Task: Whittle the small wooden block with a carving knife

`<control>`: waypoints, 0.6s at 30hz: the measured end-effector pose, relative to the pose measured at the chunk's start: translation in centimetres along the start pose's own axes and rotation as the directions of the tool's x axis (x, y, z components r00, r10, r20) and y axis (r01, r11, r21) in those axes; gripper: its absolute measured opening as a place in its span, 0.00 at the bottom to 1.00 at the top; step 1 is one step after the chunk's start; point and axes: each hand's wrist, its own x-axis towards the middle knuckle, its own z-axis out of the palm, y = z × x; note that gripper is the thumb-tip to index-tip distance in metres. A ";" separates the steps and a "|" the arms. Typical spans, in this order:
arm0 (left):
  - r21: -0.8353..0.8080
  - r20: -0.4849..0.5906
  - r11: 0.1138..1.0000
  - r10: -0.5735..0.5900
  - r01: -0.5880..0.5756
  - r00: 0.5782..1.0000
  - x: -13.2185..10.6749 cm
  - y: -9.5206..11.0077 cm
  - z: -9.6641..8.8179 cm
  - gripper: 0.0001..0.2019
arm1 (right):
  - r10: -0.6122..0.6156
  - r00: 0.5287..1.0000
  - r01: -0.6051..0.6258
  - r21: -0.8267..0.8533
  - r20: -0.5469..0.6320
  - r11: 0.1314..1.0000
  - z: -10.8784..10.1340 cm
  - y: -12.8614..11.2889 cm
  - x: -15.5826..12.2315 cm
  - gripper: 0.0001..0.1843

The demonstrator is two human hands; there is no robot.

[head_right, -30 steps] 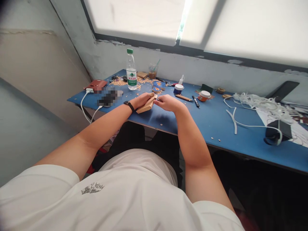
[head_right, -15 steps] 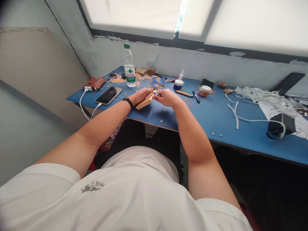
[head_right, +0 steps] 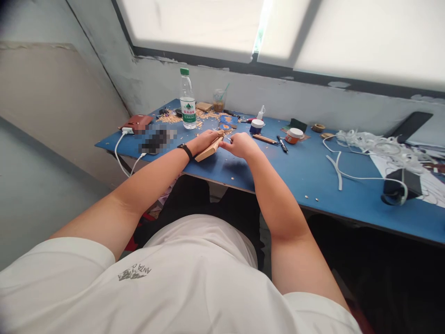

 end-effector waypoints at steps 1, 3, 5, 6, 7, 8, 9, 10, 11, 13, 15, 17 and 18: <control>0.003 -0.005 1.000 -0.001 0.001 1.000 0.1 -0.1 0.0 0.33 | 0.001 1.000 -0.001 -0.011 0.004 1.000 0.0 0.0 0.0 0.36; 0.005 -0.015 1.000 -0.002 0.002 1.000 0.5 -0.5 -0.1 0.31 | 0.001 1.000 0.000 -0.025 0.006 1.000 0.0 0.0 0.0 0.37; 0.006 -0.024 1.000 0.009 -0.008 1.000 0.9 -0.9 -0.2 0.31 | 0.006 1.000 -0.005 -0.015 0.004 1.000 0.1 0.1 0.0 0.38; 0.007 -0.028 1.000 0.017 -0.017 0.999 1.1 -1.2 -0.2 0.32 | 0.011 1.000 -0.011 0.000 0.005 1.000 0.1 0.1 0.0 0.38; 0.006 -0.034 1.000 0.024 -0.024 0.999 1.3 -1.4 -0.3 0.32 | 0.019 1.000 -0.019 0.017 0.008 1.000 0.1 0.2 0.1 0.39; 0.001 -0.040 1.000 0.031 -0.031 0.999 1.5 -1.7 -0.4 0.33 | 0.025 1.000 -0.026 0.034 0.011 0.999 0.1 0.2 0.1 0.39; -0.011 -0.046 0.999 0.034 -0.034 0.998 1.6 -1.9 -0.4 0.35 | 0.029 1.000 -0.030 0.046 0.011 0.998 0.1 0.2 0.1 0.39; -0.033 -0.046 0.999 0.035 -0.036 0.998 1.7 -2.1 -0.4 0.36 | 0.029 1.000 -0.029 0.055 0.010 0.998 0.1 0.2 0.0 0.38; -0.062 -0.038 0.997 0.035 -0.037 0.999 1.7 -2.3 -0.5 0.37 | 0.020 1.000 -0.020 0.062 0.008 0.998 0.0 0.1 -0.1 0.37; -0.117 0.003 0.993 0.033 -0.033 0.999 1.5 -2.4 -0.4 0.41 | -0.030 1.000 0.029 0.085 0.008 0.996 -0.1 0.1 -0.3 0.34; -0.141 0.053 0.990 0.034 -0.026 0.998 1.2 -2.2 -0.3 0.44 | -0.124 0.992 0.121 0.135 0.012 0.983 -0.2 0.1 -0.7 0.30; -0.159 0.079 0.987 0.047 -0.034 0.996 0.9 -2.0 -0.2 0.46 | -0.222 0.975 0.218 0.197 -0.003 0.956 -0.3 0.2 -0.9 0.25; -0.181 0.083 0.982 0.063 -0.047 0.995 0.9 -1.9 -0.1 0.45 | -0.258 0.966 0.255 0.223 -0.016 0.941 -0.3 0.3 -1.0 0.22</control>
